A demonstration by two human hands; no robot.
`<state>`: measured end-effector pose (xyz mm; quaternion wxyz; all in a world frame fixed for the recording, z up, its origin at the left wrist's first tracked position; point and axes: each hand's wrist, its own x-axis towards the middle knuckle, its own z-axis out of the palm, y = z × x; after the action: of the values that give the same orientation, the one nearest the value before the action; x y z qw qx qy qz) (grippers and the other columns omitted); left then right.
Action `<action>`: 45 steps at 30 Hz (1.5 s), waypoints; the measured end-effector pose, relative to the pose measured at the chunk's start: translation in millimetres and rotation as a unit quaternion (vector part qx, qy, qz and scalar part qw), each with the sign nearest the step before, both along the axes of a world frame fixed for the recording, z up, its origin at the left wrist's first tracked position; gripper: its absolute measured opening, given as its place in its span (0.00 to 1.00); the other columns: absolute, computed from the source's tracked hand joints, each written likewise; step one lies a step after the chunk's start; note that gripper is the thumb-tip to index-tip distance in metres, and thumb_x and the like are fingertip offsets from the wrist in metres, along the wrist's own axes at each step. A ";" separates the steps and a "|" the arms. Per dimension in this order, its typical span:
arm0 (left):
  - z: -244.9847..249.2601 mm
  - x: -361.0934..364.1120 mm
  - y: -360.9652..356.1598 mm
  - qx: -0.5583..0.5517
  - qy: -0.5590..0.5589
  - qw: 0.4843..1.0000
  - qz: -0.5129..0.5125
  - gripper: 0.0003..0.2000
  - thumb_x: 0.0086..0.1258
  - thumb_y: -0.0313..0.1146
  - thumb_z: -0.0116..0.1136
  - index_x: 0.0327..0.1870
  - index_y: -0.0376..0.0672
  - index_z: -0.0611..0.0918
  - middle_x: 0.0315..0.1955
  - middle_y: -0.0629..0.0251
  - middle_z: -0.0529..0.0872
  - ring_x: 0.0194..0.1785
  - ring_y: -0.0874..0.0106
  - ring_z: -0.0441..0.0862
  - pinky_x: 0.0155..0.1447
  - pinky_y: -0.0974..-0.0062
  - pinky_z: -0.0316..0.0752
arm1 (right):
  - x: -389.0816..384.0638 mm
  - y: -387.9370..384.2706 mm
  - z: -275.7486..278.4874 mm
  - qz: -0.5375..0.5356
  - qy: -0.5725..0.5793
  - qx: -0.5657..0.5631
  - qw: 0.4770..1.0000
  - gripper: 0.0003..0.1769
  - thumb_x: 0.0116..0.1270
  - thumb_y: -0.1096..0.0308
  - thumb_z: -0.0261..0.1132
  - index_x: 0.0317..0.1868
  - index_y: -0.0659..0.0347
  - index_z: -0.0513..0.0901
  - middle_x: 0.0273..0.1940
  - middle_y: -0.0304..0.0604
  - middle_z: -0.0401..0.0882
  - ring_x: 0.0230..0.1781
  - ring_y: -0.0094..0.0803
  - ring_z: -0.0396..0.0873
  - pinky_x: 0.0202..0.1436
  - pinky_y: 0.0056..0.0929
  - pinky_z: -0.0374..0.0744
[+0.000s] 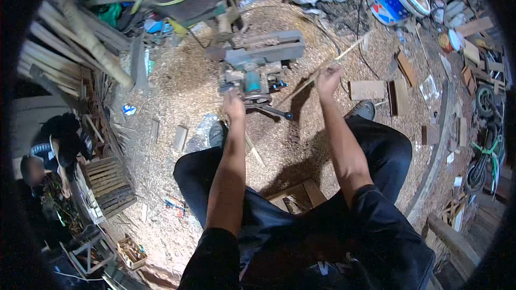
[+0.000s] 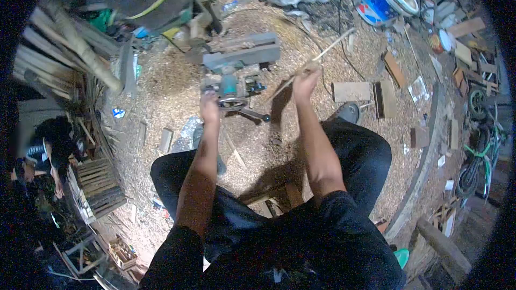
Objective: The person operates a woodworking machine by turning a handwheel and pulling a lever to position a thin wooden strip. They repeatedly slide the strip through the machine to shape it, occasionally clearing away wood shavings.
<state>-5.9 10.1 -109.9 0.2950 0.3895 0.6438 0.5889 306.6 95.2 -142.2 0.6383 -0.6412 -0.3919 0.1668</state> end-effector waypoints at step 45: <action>230.7 -22.9 -6.4 -0.153 0.272 0.901 -0.301 0.17 0.68 0.45 0.60 0.39 0.37 0.85 0.36 0.47 0.87 0.42 0.51 0.86 0.51 0.58 0.78 | -30.8 -16.0 274.1 0.264 0.136 -0.003 0.955 0.20 0.80 0.62 0.51 0.49 0.76 0.77 0.45 0.58 0.83 0.47 0.44 0.85 0.57 0.39 0.84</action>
<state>-28.8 3.7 120.8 0.3278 0.6596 0.6332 0.2377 275.8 79.3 131.9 0.6170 -0.4878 -0.4565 0.4159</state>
